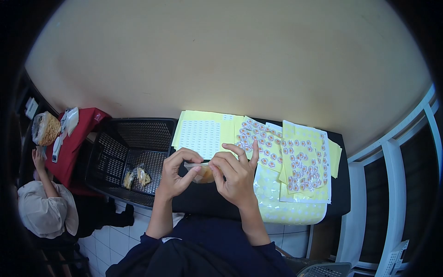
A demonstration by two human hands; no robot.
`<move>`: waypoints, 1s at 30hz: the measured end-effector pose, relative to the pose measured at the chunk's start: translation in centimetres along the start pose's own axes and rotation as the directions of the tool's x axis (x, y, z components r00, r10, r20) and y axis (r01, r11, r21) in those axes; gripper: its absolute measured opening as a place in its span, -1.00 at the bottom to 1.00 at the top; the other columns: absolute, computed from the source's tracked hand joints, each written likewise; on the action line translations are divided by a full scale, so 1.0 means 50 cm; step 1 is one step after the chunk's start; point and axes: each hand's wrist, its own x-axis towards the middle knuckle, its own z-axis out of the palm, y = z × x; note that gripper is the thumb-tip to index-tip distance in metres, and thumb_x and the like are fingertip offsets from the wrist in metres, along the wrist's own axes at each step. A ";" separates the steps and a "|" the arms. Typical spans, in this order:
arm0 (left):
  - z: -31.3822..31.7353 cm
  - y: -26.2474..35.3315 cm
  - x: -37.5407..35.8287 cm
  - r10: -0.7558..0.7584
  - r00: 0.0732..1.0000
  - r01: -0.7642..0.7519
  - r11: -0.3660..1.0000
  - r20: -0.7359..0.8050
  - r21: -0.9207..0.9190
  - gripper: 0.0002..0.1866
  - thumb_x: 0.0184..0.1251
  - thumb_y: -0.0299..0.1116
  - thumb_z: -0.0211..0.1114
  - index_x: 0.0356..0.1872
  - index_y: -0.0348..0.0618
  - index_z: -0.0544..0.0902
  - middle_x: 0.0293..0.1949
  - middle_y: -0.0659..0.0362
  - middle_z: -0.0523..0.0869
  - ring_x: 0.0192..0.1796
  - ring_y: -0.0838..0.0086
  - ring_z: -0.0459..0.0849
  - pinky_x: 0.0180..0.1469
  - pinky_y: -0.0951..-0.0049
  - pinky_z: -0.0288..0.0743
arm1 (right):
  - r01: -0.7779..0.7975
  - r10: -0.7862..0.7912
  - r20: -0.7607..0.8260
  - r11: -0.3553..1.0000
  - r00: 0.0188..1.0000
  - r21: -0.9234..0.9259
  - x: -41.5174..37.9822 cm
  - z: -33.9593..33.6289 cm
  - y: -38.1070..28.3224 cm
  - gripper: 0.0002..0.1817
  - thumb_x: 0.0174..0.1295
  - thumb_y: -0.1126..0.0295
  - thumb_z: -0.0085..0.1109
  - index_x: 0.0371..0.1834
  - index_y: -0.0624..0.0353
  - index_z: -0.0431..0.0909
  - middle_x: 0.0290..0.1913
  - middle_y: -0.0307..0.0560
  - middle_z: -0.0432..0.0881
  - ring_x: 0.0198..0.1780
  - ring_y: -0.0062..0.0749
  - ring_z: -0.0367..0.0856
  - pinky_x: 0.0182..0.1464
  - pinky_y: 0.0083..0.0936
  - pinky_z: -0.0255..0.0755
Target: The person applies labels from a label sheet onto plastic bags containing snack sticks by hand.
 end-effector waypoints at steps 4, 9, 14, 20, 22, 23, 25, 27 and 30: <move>0.007 -0.004 0.001 0.042 0.999 -0.042 0.999 -0.017 0.026 -0.89 -0.08 -0.57 0.28 -0.47 -0.26 0.55 -0.45 0.14 0.62 -0.32 0.40 0.60 -0.24 0.49 0.44 | 0.015 -0.015 -0.004 1.000 1.000 -0.012 0.001 0.004 -0.008 -0.96 -0.06 0.40 0.20 -0.55 0.01 0.52 -0.42 -0.39 0.52 -0.03 -0.43 0.43 0.30 0.00 -0.36; 0.008 -0.009 -0.003 0.036 0.999 -0.036 0.999 -0.005 0.027 -0.91 -0.08 -0.58 0.28 -0.49 -0.26 0.55 -0.45 0.13 0.63 -0.33 0.39 0.60 -0.24 0.48 0.45 | 0.005 -0.005 -0.001 1.000 1.000 -0.022 -0.002 0.011 -0.006 -0.97 -0.07 0.40 0.20 -0.55 0.00 0.54 -0.42 -0.40 0.53 -0.02 -0.44 0.43 0.30 0.00 -0.37; 0.004 -0.017 -0.003 -0.004 0.999 0.004 1.000 -0.043 0.006 -0.94 -0.05 -0.59 0.26 -0.52 -0.27 0.54 -0.47 0.09 0.62 -0.37 0.40 0.61 -0.28 0.50 0.46 | -0.080 0.081 -0.001 0.994 0.997 0.073 0.002 0.014 0.000 -0.95 -0.08 0.39 0.23 -0.52 0.00 0.56 -0.42 -0.36 0.53 -0.01 -0.39 0.43 0.30 -0.01 -0.32; 0.004 -0.032 -0.008 -0.074 0.996 0.071 0.996 -0.047 -0.061 -0.94 -0.06 -0.58 0.26 -0.56 -0.27 0.53 -0.45 0.10 0.63 -0.36 0.45 0.62 -0.26 0.53 0.46 | -0.078 0.076 0.027 0.991 0.997 0.109 -0.003 0.016 0.017 -0.94 -0.05 0.39 0.21 -0.56 0.05 0.52 -0.43 -0.32 0.53 -0.04 -0.37 0.45 0.30 -0.03 -0.29; 0.008 -0.046 -0.011 -0.059 0.997 0.055 0.994 -0.043 -0.094 -0.91 -0.07 -0.58 0.27 -0.51 -0.27 0.53 -0.45 0.11 0.64 -0.35 0.48 0.62 -0.25 0.54 0.46 | -0.075 0.072 0.033 0.992 0.997 0.099 -0.004 0.019 0.018 -0.94 -0.05 0.39 0.21 -0.56 0.06 0.52 -0.43 -0.31 0.53 -0.06 -0.37 0.46 0.30 -0.03 -0.28; 0.011 -0.052 -0.012 -0.043 0.998 0.037 0.991 -0.040 -0.129 -0.88 -0.07 -0.57 0.28 -0.46 -0.27 0.52 -0.44 0.13 0.65 -0.35 0.51 0.62 -0.25 0.54 0.46 | -0.072 0.069 0.040 0.994 0.997 0.088 -0.004 0.020 0.019 -0.93 -0.04 0.39 0.20 -0.56 0.06 0.51 -0.42 -0.30 0.53 -0.07 -0.36 0.47 0.30 -0.03 -0.28; 0.019 -0.056 -0.018 -0.127 0.991 0.117 0.976 -0.046 -0.184 -0.80 -0.06 -0.59 0.28 -0.36 -0.28 0.48 -0.44 0.13 0.65 -0.34 0.54 0.61 -0.24 0.57 0.44 | -0.075 0.070 0.059 0.993 0.996 0.088 -0.004 0.026 0.016 -0.94 -0.03 0.39 0.20 -0.55 0.06 0.51 -0.43 -0.30 0.53 -0.08 -0.36 0.47 0.30 -0.03 -0.28; 0.021 -0.060 -0.021 -0.209 0.977 0.191 0.952 -0.051 -0.237 -0.72 -0.05 -0.60 0.28 -0.27 -0.29 0.43 -0.43 0.14 0.65 -0.33 0.57 0.60 -0.22 0.60 0.42 | -0.073 0.066 0.078 0.993 0.995 0.089 -0.004 0.033 0.017 -0.94 -0.03 0.39 0.19 -0.54 0.07 0.51 -0.44 -0.29 0.52 -0.08 -0.36 0.47 0.30 -0.03 -0.27; 0.022 -0.069 -0.024 -0.191 0.980 0.176 0.960 -0.052 -0.216 -0.59 -0.06 -0.60 0.30 -0.15 -0.31 0.34 -0.45 0.14 0.65 -0.32 0.59 0.61 -0.20 0.61 0.42 | -0.076 0.066 0.093 0.992 0.993 0.103 -0.007 0.043 0.021 -0.94 -0.03 0.39 0.19 -0.53 0.07 0.52 -0.44 -0.29 0.52 -0.09 -0.36 0.47 0.30 -0.03 -0.28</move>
